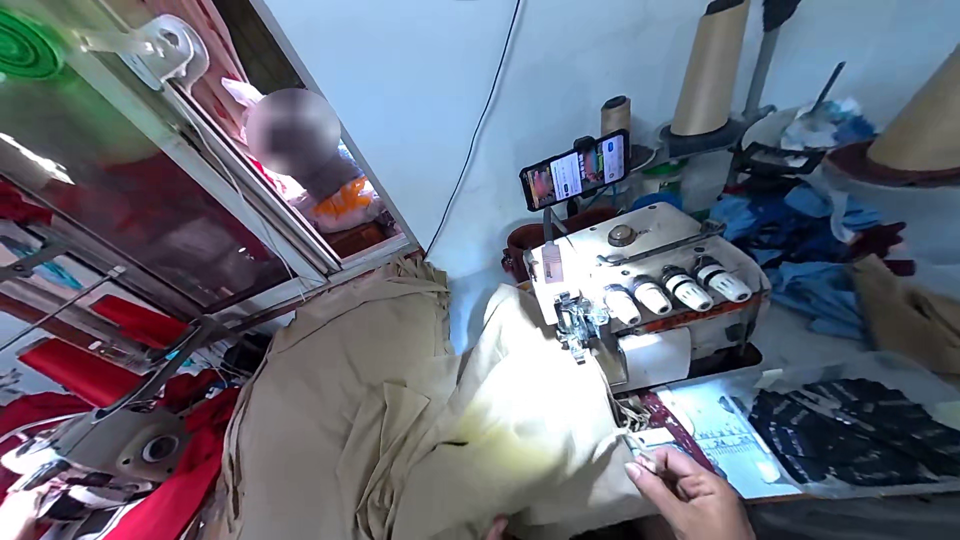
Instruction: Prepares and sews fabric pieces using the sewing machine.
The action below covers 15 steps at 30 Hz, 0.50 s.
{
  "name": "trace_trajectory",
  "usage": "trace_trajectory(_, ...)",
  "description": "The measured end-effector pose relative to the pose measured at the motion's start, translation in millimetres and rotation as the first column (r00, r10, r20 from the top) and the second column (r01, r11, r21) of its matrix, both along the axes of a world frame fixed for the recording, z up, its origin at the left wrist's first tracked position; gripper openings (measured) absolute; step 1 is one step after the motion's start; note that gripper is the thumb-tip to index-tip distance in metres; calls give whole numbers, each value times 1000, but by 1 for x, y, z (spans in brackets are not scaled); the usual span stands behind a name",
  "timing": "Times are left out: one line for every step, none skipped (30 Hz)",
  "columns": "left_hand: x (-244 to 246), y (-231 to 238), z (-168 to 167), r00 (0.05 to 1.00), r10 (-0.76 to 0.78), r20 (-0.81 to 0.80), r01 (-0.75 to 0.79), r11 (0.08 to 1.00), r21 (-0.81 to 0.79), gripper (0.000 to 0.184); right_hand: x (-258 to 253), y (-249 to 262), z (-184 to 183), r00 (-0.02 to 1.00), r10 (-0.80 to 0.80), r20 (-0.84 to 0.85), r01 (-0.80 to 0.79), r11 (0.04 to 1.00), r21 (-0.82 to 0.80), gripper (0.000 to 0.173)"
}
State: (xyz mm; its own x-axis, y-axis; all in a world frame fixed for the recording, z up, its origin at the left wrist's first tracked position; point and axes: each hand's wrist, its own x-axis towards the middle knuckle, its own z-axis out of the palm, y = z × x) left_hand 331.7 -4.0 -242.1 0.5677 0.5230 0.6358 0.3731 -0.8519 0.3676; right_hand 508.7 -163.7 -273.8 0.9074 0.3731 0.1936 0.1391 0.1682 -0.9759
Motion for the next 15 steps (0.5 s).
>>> trace_trajectory(9,8,6,1000,13,15,-14,999,52,41,5,7,4,999,-36,3,36,999,12,6)
trace_trajectory(19,18,11,999,41,14,-42,995,95,46,10,14,8,997,-71,10,70,997,22,5)
trace_trajectory(29,28,14,998,67,11,-68,990,125,50,15,20,12,994,-106,25,105,994,28,4)
trace_trajectory(40,40,17,996,85,3,-85,986,145,53,20,27,16,990,-137,37,136,990,37,4)
trace_trajectory(52,52,20,997,83,-4,-81,984,158,54,25,35,18,985,-166,48,164,985,48,4)
trace_trajectory(65,66,24,999,51,-14,-48,985,164,52,30,42,21,980,-192,53,189,980,56,5)
trace_trajectory(76,79,28,999,-12,-36,17,990,140,49,35,47,23,978,-204,48,201,978,61,5)
trace_trajectory(85,91,32,993,-97,-74,102,993,59,46,38,51,24,978,-206,36,204,977,61,5)
trace_trajectory(92,100,34,980,-161,-115,158,987,-40,49,40,54,25,978,-205,22,204,977,58,5)
trace_trajectory(96,106,33,973,-200,-112,184,973,-139,50,41,56,26,979,-206,5,205,977,57,6)
trace_trajectory(98,108,28,974,-218,-59,198,951,-238,50,40,57,28,978,-208,-5,208,977,55,6)
trace_trajectory(98,104,21,978,-209,16,202,919,-338,51,39,57,28,978,-210,-11,210,976,60,6)
trace_trajectory(96,96,14,981,-170,91,193,881,-432,53,38,57,27,978,-209,-13,210,975,71,6)
trace_trajectory(93,86,6,983,-115,146,175,839,-515,58,37,57,25,978,-210,-4,209,975,79,3)
trace_trajectory(89,76,-1,982,-59,181,158,783,-602,64,35,56,23,978,-207,9,205,974,96,2)
